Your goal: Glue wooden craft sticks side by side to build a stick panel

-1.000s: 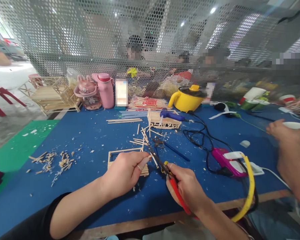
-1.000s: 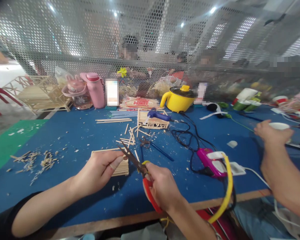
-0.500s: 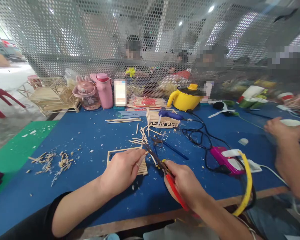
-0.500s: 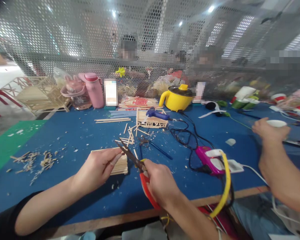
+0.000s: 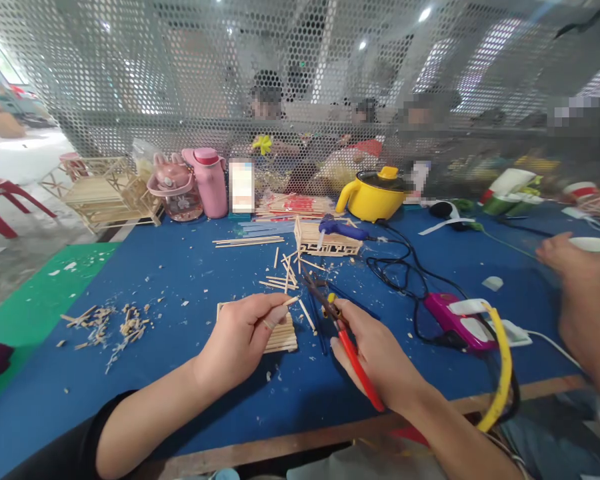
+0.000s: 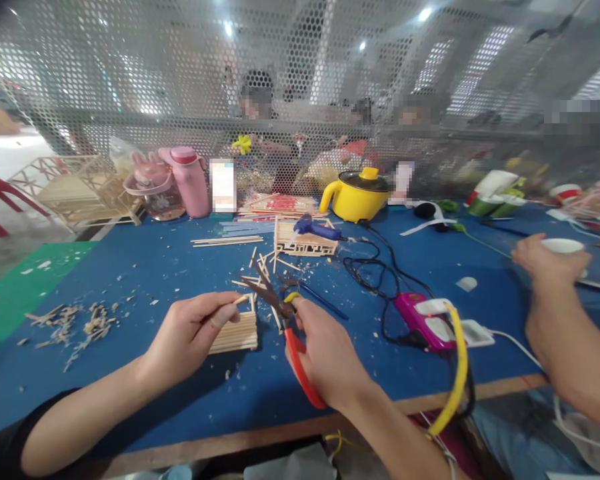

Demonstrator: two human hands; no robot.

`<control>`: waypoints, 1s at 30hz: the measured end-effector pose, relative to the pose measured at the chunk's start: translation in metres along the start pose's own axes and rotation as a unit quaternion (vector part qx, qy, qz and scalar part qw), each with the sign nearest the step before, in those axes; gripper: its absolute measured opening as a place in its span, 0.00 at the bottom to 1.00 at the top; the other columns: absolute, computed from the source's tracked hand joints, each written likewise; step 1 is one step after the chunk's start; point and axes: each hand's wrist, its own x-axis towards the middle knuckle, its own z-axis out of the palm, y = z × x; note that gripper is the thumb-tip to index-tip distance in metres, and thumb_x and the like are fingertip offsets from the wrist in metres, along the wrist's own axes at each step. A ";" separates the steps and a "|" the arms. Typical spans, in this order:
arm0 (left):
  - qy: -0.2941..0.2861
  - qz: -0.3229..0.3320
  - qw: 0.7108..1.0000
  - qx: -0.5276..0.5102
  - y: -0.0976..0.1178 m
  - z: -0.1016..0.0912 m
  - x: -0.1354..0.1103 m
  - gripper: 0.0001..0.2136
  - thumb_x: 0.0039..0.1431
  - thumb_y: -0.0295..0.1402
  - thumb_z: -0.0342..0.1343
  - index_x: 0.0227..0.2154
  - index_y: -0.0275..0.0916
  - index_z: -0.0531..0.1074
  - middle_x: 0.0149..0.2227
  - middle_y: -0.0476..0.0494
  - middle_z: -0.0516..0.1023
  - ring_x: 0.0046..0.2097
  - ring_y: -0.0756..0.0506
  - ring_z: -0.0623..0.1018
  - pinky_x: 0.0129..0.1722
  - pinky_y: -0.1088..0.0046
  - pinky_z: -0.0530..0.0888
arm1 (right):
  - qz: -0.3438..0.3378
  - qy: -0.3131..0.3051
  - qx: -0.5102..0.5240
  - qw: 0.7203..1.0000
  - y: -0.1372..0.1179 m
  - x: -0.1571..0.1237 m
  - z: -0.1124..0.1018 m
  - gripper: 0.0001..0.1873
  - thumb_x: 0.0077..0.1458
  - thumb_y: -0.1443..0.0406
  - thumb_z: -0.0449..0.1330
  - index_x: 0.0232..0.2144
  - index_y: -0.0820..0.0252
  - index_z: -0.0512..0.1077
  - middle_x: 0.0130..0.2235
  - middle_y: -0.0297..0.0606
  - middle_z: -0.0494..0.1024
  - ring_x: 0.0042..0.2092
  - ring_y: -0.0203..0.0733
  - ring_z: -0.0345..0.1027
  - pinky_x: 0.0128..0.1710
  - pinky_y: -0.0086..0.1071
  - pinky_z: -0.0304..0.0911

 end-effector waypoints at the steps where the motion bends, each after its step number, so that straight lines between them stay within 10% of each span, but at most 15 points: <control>1: 0.005 -0.004 1.000 -0.001 0.000 -0.002 0.001 0.10 0.64 0.30 0.49 0.42 0.40 0.75 0.37 0.48 0.82 0.37 0.50 0.79 0.39 0.79 0.72 | 0.007 0.003 -0.001 1.000 0.001 -0.001 0.001 0.10 0.49 0.68 0.53 0.36 0.55 0.64 0.32 0.35 0.75 0.32 0.41 0.70 0.32 0.31 0.65; 9: -0.012 -0.110 0.988 -0.107 0.008 -0.003 0.005 0.09 0.62 0.33 0.52 0.39 0.40 0.76 0.37 0.48 0.81 0.36 0.49 0.78 0.36 0.78 0.72 | 0.013 0.090 -0.097 0.991 0.007 -0.011 0.005 0.14 0.52 0.61 0.54 0.41 0.59 0.66 0.36 0.44 0.76 0.37 0.51 0.72 0.35 0.41 0.66; 16: -0.041 -0.278 0.900 -0.334 0.022 0.010 -0.002 0.09 0.57 0.37 0.55 0.33 0.36 0.73 0.20 0.53 0.70 0.22 0.53 0.70 0.19 0.81 0.68 | -0.097 0.194 -0.153 0.964 -0.010 -0.001 0.023 0.17 0.49 0.63 0.55 0.41 0.66 0.66 0.33 0.47 0.74 0.35 0.53 0.68 0.33 0.43 0.63; 26: -0.026 -0.277 0.879 -0.388 0.019 0.010 -0.009 0.13 0.52 0.41 0.60 0.29 0.34 0.76 0.17 0.53 0.71 0.19 0.56 0.67 0.17 0.83 0.67 | -0.089 0.167 -0.128 0.974 -0.011 0.000 0.024 0.22 0.44 0.64 0.56 0.43 0.69 0.68 0.36 0.50 0.74 0.38 0.55 0.68 0.37 0.45 0.63; 30: -0.022 -0.262 0.882 -0.391 0.021 0.004 -0.007 0.12 0.55 0.41 0.59 0.34 0.36 0.75 0.26 0.47 0.79 0.19 0.56 0.68 0.17 0.83 0.66 | -0.043 0.126 -0.108 0.985 -0.012 -0.003 0.028 0.07 0.52 0.64 0.53 0.32 0.57 0.70 0.25 0.36 0.75 0.27 0.42 0.70 0.27 0.32 0.63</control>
